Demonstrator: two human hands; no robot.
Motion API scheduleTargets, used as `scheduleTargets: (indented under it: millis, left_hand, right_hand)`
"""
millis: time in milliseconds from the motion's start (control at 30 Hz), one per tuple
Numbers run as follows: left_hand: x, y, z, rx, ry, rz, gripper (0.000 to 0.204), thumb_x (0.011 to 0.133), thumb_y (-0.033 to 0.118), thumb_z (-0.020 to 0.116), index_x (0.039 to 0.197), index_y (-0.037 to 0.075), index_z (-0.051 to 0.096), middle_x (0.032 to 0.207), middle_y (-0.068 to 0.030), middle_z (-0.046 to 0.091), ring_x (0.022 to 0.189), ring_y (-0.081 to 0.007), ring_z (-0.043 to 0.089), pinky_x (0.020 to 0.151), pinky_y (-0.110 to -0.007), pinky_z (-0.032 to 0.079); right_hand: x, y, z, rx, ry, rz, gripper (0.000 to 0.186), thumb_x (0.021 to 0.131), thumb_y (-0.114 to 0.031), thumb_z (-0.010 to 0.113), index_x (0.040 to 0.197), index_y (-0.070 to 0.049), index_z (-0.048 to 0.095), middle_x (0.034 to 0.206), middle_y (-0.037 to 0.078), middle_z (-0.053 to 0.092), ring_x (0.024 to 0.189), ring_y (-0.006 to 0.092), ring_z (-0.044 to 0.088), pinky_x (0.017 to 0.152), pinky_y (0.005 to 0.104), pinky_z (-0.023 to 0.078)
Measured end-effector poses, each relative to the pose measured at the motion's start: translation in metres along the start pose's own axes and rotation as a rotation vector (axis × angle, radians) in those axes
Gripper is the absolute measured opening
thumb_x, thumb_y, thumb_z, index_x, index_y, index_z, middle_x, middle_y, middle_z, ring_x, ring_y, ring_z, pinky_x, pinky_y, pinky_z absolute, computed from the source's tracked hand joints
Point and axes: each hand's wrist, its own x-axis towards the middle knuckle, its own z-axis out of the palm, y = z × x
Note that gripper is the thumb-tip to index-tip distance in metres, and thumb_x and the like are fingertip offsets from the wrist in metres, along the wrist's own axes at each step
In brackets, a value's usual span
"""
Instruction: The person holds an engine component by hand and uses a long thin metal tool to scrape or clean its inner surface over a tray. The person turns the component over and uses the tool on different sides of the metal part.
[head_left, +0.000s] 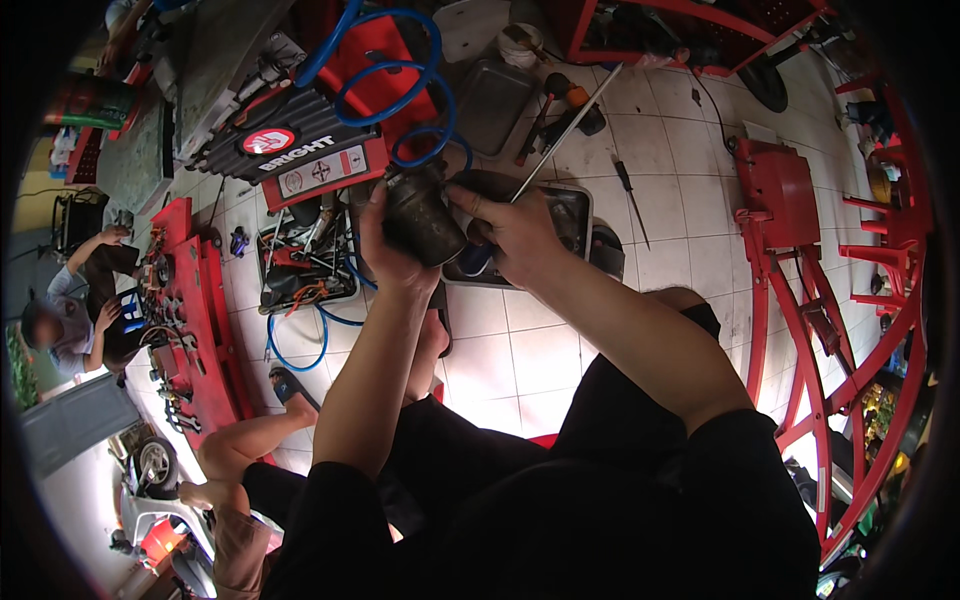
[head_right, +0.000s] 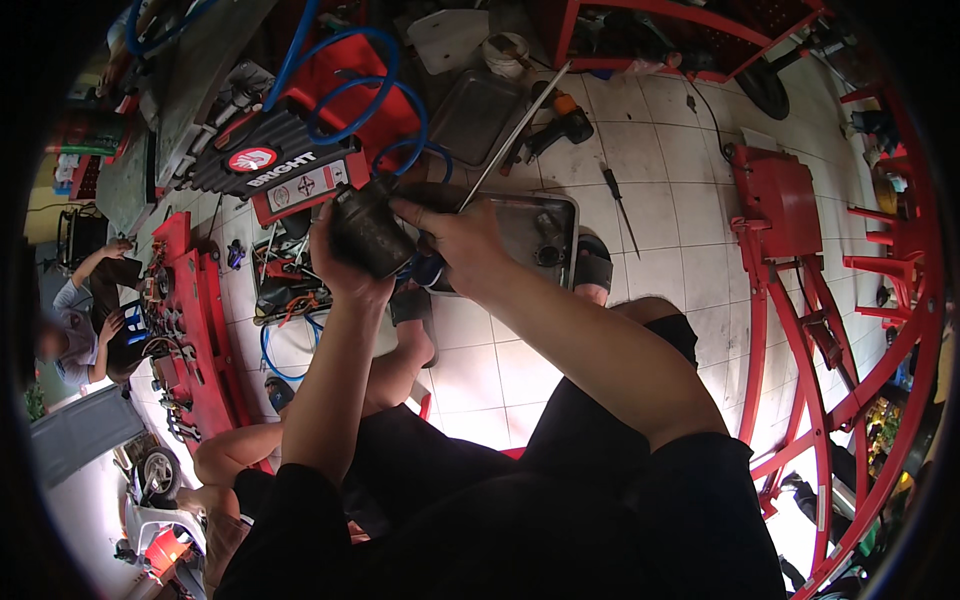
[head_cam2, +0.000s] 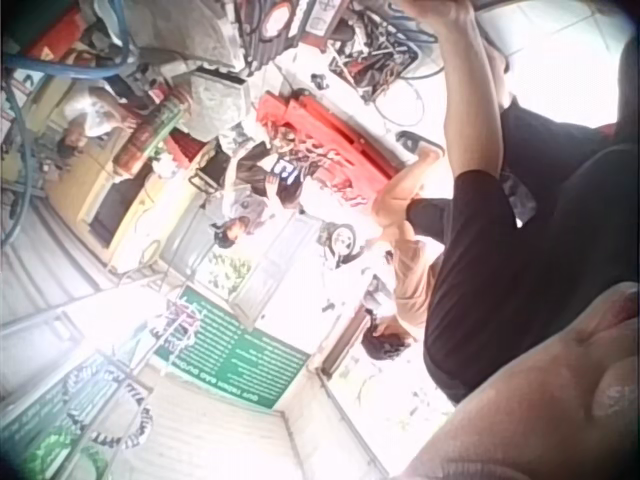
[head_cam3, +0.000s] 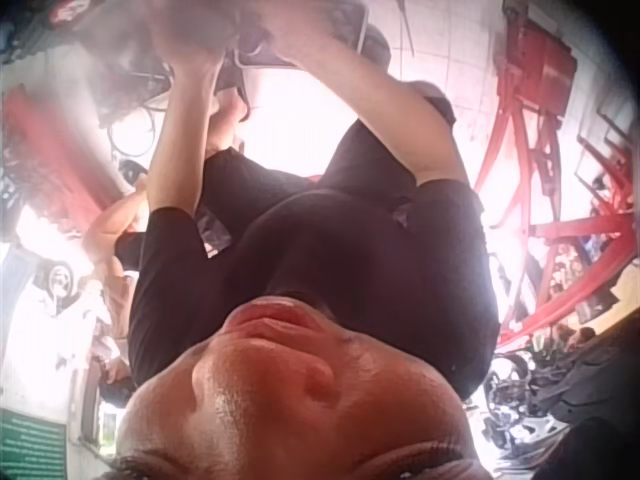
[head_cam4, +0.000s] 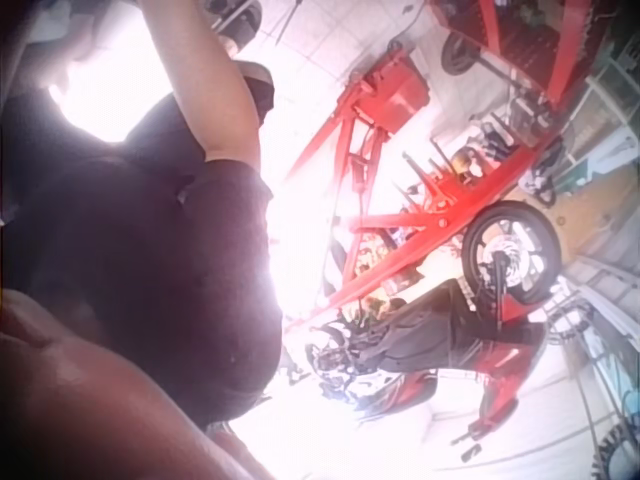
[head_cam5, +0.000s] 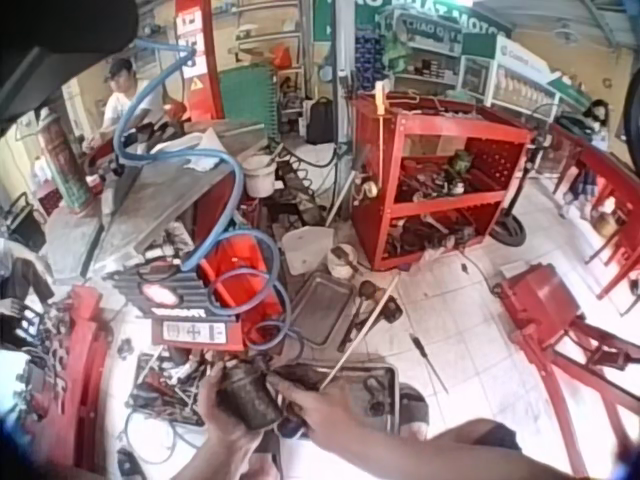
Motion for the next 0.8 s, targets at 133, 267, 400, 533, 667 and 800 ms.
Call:
scheduleTargets:
  millis: [133, 267, 400, 533, 667, 800]
  left_hand:
    - [0.000, -0.002, -0.005, -0.010, 0.028, -0.008, 0.042, 0.092, 0.039, 0.045, 0.112, 0.005, 0.061, 0.105, -0.0122, 0.066, 0.097, -0.0249, 0.065, 0.085, -0.037, 0.053]
    - [-0.001, -0.004, -0.010, -0.005, 0.007, -0.009, 0.042, 0.093, 0.038, 0.044, 0.113, 0.005, 0.060, 0.107, -0.0122, 0.065, 0.099, -0.0246, 0.064, 0.087, -0.036, 0.051]
    - [-0.001, -0.003, -0.012, 0.024, -0.075, -0.001, 0.043, 0.093, 0.038, 0.044, 0.115, 0.005, 0.059, 0.107, -0.0115, 0.065, 0.098, -0.0231, 0.064, 0.086, -0.035, 0.051]
    - [0.002, -0.007, -0.011, 0.061, -0.138, -0.019, 0.043, 0.093, 0.039, 0.044, 0.114, 0.005, 0.059, 0.107, -0.0110, 0.065, 0.097, -0.0222, 0.064, 0.085, -0.034, 0.051]
    - [0.004, -0.011, -0.007, 0.049, -0.058, 0.011, 0.042, 0.093, 0.039, 0.045, 0.114, 0.006, 0.060, 0.107, -0.0111, 0.065, 0.098, -0.0221, 0.064, 0.086, -0.034, 0.051]
    - [-0.002, -0.002, -0.024, -0.139, 0.018, -0.092, 0.046, 0.091, 0.043, 0.048, 0.114, 0.006, 0.060, 0.110, -0.0123, 0.065, 0.101, -0.0258, 0.063, 0.089, -0.037, 0.052]
  right_hand:
    - [0.000, 0.004, 0.002, 0.015, 0.033, -0.017, 0.023, 0.083, -0.010, 0.075, 0.103, -0.002, 0.068, 0.089, 0.004, 0.067, 0.067, 0.0096, 0.056, 0.054, 0.0261, 0.040]
    - [0.000, 0.007, 0.006, 0.041, 0.041, 0.018, 0.026, 0.083, -0.011, 0.075, 0.106, -0.001, 0.067, 0.091, 0.005, 0.068, 0.069, 0.0101, 0.057, 0.054, 0.0262, 0.041]
    - [0.000, 0.002, 0.002, -0.016, 0.029, 0.094, 0.023, 0.084, -0.012, 0.074, 0.104, -0.002, 0.066, 0.087, 0.004, 0.066, 0.066, 0.0094, 0.056, 0.052, 0.0257, 0.040]
    - [-0.001, -0.001, -0.005, -0.032, 0.015, 0.099, 0.018, 0.086, -0.014, 0.073, 0.099, -0.004, 0.065, 0.081, 0.001, 0.063, 0.062, 0.0079, 0.052, 0.048, 0.0249, 0.036]
    - [-0.003, -0.011, -0.001, -0.090, 0.045, 0.045, 0.020, 0.085, -0.016, 0.073, 0.100, -0.004, 0.066, 0.086, 0.002, 0.065, 0.069, 0.0103, 0.057, 0.056, 0.0263, 0.043]
    - [0.014, 0.029, 0.001, -0.364, 0.211, -0.139, 0.041, 0.082, -0.019, 0.077, 0.115, -0.001, 0.061, 0.113, 0.009, 0.065, 0.106, 0.0181, 0.059, 0.089, 0.0303, 0.047]
